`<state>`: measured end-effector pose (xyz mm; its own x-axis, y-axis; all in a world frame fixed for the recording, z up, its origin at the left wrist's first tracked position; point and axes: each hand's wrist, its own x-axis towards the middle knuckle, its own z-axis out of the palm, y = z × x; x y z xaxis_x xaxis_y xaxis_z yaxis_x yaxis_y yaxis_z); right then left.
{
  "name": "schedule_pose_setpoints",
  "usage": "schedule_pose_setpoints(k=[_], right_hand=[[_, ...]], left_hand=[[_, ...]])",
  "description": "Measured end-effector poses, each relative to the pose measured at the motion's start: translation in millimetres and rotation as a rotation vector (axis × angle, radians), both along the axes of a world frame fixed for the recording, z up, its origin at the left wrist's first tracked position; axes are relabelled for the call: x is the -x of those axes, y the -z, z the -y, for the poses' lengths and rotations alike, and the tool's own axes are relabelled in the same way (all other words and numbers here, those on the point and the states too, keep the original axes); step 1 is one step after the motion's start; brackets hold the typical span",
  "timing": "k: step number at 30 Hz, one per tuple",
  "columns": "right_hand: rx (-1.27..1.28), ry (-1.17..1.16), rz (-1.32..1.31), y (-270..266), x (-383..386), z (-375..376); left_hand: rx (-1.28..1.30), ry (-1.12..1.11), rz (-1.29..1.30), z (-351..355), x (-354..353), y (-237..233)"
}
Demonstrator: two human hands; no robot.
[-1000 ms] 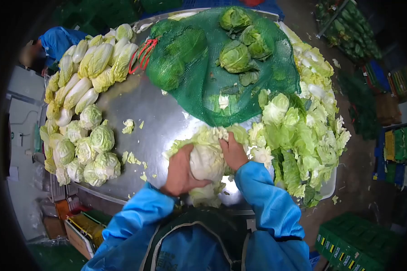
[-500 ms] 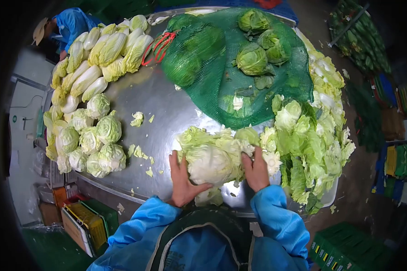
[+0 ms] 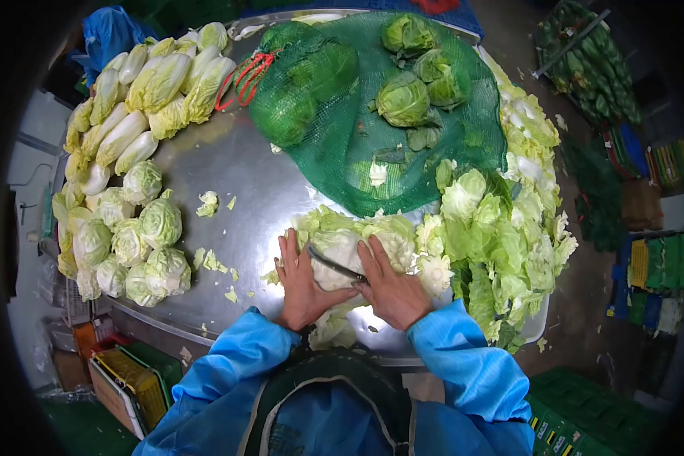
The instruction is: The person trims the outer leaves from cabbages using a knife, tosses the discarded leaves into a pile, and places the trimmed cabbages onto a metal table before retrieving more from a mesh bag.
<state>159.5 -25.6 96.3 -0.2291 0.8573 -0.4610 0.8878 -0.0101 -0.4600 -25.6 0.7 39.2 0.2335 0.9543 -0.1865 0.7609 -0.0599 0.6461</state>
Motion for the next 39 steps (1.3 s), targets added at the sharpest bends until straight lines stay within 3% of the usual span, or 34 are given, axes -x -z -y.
schedule_pose_setpoints(k=[3, 6, 10, 11, 13, 15, 17, 18, 19, 22, 25, 27, 29, 31, 33, 34, 37, 39], right_hand=[[-0.094, 0.049, 0.065, 12, -3, -7], [-0.304, 0.256, -0.121, 42, -15, -18], [-0.527, 0.317, -0.288, 70, -26, -24], [-0.537, 0.323, -0.282, 73, -30, -25], [-0.369, 0.625, -0.409, 94, -37, -28], [-0.375, 0.652, -0.316, 115, -48, -23], [-0.383, 0.704, -0.575, 118, -44, -13], [-0.212, 0.706, -0.614, 84, -36, -9], [-0.211, 0.71, -0.616, 79, -30, -6], [-0.347, 0.546, -0.43, 61, -10, 7], [-0.445, 0.598, -0.295, 35, -7, 7], [-0.516, 0.561, -0.318, 21, -10, -4], [-0.376, 0.297, -0.13, 18, -14, -18], [-0.399, 0.295, -0.126, 44, -21, -29], [-0.194, 0.32, -0.366, 63, -23, -38], [-0.187, 0.31, -0.366, 77, -25, -44], [-0.301, 0.456, -0.106, 108, -29, -64], [-0.169, 0.455, -0.103, 105, -35, -71]], left_hand=[[-0.028, 0.018, 0.017, -8, -7, 1], [-0.017, 0.092, 0.005, -14, -13, -8], [-0.049, 0.124, -0.012, -13, -14, -2], [-0.067, 0.165, 0.005, -17, -12, -2], [-0.102, 0.213, 0.022, -21, -7, -3], [-0.155, 0.32, -0.004, -17, 3, -3], [-0.154, 0.297, -0.029, -14, 16, -4], [-0.136, 0.284, -0.049, -11, 19, -3], [-0.134, 0.287, -0.051, -8, 17, -3], [-0.044, 0.101, 0.049, 2, 0, -1], [-0.122, 0.027, 0.112, -6, -11, 5], [-0.228, 0.236, 0.102, -12, -11, 1], [-0.225, 0.3, 0.08, -20, -14, -4], [-0.264, 0.382, 0.017, -27, -14, -3], [-0.249, 0.371, 0.024, -29, -11, 1], [-0.253, 0.372, 0.025, -28, -9, 3], [-0.256, 0.403, 0.007, -22, -4, 0], [-0.233, 0.383, -0.007, -17, -1, -2]])
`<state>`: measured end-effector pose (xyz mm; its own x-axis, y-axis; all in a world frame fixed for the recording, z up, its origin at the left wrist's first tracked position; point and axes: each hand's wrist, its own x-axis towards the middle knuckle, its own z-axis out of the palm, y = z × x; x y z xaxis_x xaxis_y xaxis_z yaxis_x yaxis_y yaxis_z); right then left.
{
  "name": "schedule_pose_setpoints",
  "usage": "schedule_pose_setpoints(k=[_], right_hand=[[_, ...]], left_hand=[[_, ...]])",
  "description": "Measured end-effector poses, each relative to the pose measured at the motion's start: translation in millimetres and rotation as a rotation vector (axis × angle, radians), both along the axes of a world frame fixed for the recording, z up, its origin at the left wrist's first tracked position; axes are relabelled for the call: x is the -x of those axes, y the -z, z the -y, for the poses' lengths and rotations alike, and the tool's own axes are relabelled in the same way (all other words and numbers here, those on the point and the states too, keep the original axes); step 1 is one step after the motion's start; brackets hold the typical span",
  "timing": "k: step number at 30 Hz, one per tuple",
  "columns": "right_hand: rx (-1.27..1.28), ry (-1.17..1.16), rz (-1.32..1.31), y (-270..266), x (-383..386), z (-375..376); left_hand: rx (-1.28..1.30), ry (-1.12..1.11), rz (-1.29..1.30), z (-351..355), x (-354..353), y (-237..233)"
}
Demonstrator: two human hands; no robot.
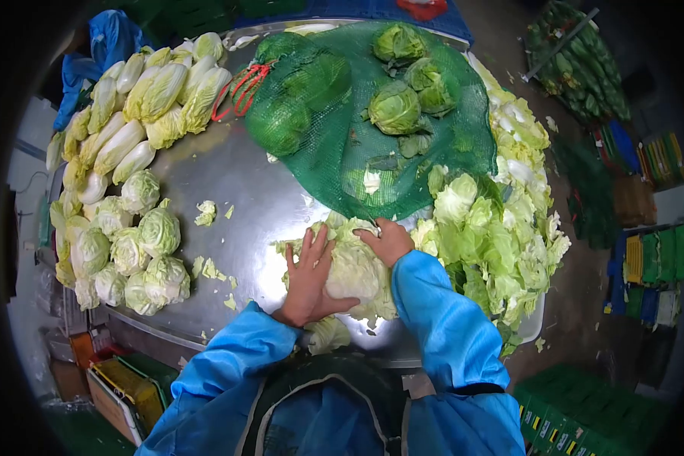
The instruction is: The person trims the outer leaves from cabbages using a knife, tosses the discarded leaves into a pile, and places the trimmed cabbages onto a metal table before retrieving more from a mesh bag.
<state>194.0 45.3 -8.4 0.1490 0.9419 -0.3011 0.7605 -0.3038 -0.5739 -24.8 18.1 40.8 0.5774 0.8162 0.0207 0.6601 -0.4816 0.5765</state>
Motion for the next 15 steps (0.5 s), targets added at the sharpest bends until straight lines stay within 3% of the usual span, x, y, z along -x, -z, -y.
schedule_pose_setpoints(k=[2, 4, 7, 11, 15], right_hand=[[-0.167, 0.011, -0.454, -5, 2, 5], [-0.149, -0.031, -0.449, -12, 2, 10], [0.059, -0.034, -0.25, -33, 10, 10], [-0.076, -0.049, -0.433, 10, -2, 10], [-0.018, -0.033, -0.16, -5, 10, 8]], left_hand=[[0.003, -0.065, 0.002, 8, 0, -1], [0.083, -0.257, 0.044, 22, -4, 3], [0.075, -0.255, 0.191, 26, -10, 16], [0.048, -0.205, 0.226, 27, -13, 11], [0.037, -0.203, 0.266, 29, -10, 17]])
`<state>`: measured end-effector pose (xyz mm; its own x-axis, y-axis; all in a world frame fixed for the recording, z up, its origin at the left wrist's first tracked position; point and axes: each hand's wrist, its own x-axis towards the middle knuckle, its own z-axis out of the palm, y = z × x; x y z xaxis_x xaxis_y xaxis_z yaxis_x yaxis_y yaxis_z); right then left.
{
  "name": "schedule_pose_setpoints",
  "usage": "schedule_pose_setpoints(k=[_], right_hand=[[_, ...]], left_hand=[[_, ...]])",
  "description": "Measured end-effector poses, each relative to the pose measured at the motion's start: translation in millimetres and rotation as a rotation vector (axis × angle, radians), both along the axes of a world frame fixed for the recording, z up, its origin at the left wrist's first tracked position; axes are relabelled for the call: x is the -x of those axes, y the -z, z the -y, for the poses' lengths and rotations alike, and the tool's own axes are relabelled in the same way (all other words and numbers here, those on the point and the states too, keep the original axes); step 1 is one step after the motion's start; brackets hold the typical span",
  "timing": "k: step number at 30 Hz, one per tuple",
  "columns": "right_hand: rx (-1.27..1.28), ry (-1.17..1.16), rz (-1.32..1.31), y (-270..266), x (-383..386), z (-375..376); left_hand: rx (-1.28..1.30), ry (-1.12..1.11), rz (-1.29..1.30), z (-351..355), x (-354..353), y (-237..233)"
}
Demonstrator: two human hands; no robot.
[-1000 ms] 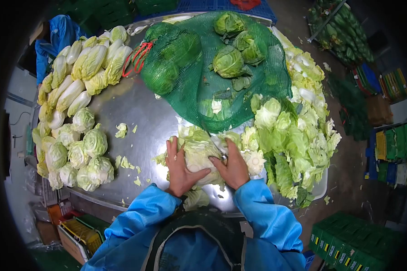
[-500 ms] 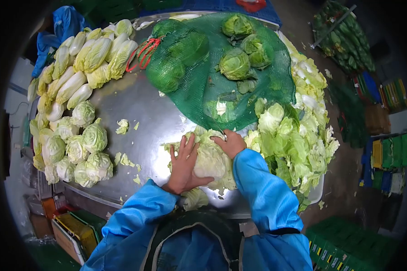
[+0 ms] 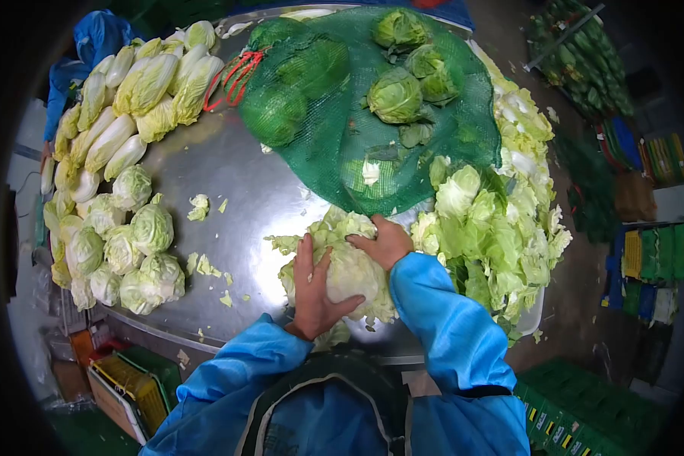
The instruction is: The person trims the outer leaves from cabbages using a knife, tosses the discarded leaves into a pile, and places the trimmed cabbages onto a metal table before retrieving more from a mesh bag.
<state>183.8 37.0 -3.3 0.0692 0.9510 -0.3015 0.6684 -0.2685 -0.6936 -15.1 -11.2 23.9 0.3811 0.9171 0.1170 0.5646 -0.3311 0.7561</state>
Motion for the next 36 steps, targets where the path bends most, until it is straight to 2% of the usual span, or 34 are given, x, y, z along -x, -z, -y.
schedule_pose_setpoints(k=[1, 3, 5, 6, 7, 9, 10, 11, 13, 15, 17, 23, 25, 27, 29, 30, 36], right_hand=[[0.074, -0.002, 0.137, -8, 4, -3], [0.148, 0.011, 0.19, -10, 7, -5], [0.068, 0.006, 0.104, -9, 7, -3], [0.011, -0.03, -0.029, -3, -1, 2], [-0.002, -0.029, -0.027, 1, -1, 5], [-0.199, -0.063, -0.111, -8, 8, 16], [0.015, -0.048, -0.167, -14, 7, 17], [0.022, -0.041, -0.169, -13, 12, 18], [0.13, -0.088, 0.091, -8, 24, 21], [0.121, -0.082, 0.053, -8, 29, 25], [0.137, -0.006, 0.068, -11, 34, 30], [0.114, 0.009, 0.08, 5, 31, 30], [-0.063, -0.033, -0.195, 20, 23, 37], [0.033, -0.038, -0.202, -5, 30, 42], [0.108, -0.063, -0.165, -12, 39, 39], [0.212, -0.094, -0.026, -27, 44, 35], [0.245, -0.029, 0.176, -25, 53, 28]], left_hand=[[-0.033, 0.005, 0.011, 0, 0, 3], [-0.066, 0.02, 0.025, 4, 2, 12], [-0.109, 0.009, 0.091, 8, 7, 20], [-0.121, 0.013, 0.093, 11, 13, 19], [-0.123, 0.036, 0.081, 16, 21, 19], [-0.111, 0.067, 0.064, 19, 26, 8], [-0.09, 0.046, 0.03, 19, 27, 3], [-0.071, 0.021, -0.002, 14, 26, -7], [-0.05, -0.019, 0.049, 6, 18, -20], [-0.024, 0.15, -0.216, 0, 18, -24], [0.0, 0.134, -0.195, 6, 22, -20], [-0.106, 0.176, -0.139, 6, 30, -10], [-0.153, 0.206, -0.108, 12, 39, -7], [-0.186, 0.206, -0.062, 16, 49, -1], [-0.201, 0.204, -0.02, 26, 57, 3], [-0.201, 0.183, 0.004, 27, 58, 4], [-0.184, 0.164, 0.035, 21, 48, 1]])
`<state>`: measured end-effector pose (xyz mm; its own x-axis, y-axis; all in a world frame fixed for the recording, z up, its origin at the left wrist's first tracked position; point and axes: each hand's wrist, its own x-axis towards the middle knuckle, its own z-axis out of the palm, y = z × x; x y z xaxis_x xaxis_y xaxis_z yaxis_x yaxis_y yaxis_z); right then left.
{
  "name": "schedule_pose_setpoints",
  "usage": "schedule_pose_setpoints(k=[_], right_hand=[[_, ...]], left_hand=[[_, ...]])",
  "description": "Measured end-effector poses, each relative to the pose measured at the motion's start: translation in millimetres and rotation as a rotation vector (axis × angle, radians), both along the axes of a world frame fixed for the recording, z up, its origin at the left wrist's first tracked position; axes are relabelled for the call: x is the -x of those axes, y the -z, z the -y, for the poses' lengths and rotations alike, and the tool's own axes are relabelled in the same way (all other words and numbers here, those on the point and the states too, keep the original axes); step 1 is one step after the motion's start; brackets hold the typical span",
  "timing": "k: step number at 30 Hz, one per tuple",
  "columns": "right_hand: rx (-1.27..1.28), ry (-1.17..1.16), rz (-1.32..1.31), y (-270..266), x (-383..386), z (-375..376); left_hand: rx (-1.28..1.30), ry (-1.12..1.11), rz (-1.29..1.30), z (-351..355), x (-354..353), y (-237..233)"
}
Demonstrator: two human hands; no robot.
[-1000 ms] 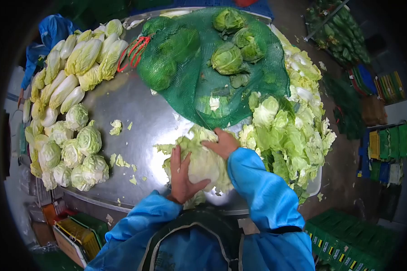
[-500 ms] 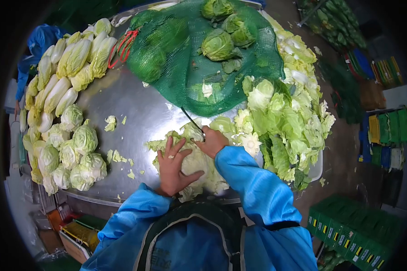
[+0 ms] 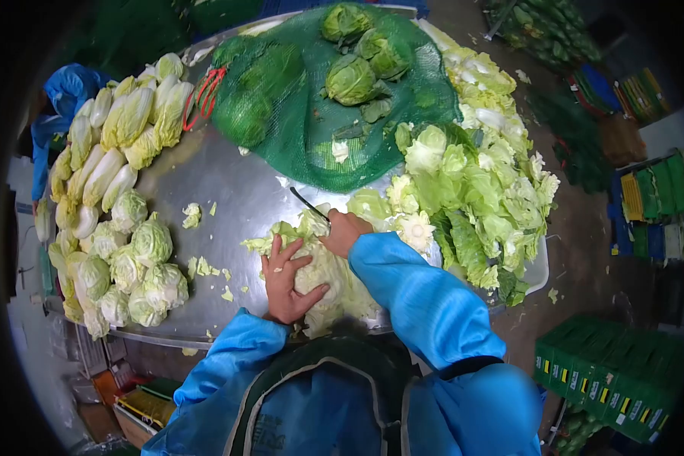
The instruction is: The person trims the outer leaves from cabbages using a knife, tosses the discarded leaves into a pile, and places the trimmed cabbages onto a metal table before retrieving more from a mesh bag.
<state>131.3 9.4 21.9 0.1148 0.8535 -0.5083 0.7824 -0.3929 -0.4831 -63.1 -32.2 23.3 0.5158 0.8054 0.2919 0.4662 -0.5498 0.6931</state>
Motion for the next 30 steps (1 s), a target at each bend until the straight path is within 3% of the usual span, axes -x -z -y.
schedule_pose_setpoints(k=[7, 10, 11, 13, 14, 16, 18, 20, 22, 23, 25, 27, 30], right_hand=[[-0.028, 0.054, -0.019, -1, -2, 7], [-0.089, 0.088, 0.048, 101, -33, 22], [-0.096, 0.079, 0.045, 107, -42, 27], [-0.285, 0.123, -0.204, 124, -42, 54], [-0.268, 0.109, -0.211, 98, -36, 61], [0.045, 0.547, -0.58, -12, -28, 65], [0.012, 0.567, -0.624, -49, -25, 78], [-0.017, 0.6, -0.667, -48, -14, 98], [-0.345, 0.2, -0.277, -26, 5, 114], [-0.348, 0.211, -0.275, -21, 6, 113], [-0.141, 0.235, -0.68, -14, 5, 110], [-0.154, 0.28, -0.669, -11, 6, 107], [-0.267, 0.171, -0.623, -20, 9, 95]], left_hand=[[-0.052, -0.004, -0.025, 8, 3, 0], [-0.103, 0.004, 0.011, 35, 34, 15], [-0.101, 0.006, 0.042, 43, 47, 25], [-0.11, -0.025, 0.076, 50, 60, 33], [-0.091, -0.011, 0.058, 44, 58, 28], [-0.088, 0.006, 0.002, 30, 50, 11], [-0.057, -0.037, 0.004, 20, 44, 5], [-0.001, -0.08, 0.03, 13, 43, 10], [0.003, -0.073, 0.001, 8, 45, 11], [-0.002, -0.072, -0.025, 5, 44, 10], [-0.043, -0.045, -0.103, 0, 43, 2], [-0.078, -0.013, -0.185, -1, 40, -16], [-0.07, 0.214, -0.371, 1, 35, -42]])
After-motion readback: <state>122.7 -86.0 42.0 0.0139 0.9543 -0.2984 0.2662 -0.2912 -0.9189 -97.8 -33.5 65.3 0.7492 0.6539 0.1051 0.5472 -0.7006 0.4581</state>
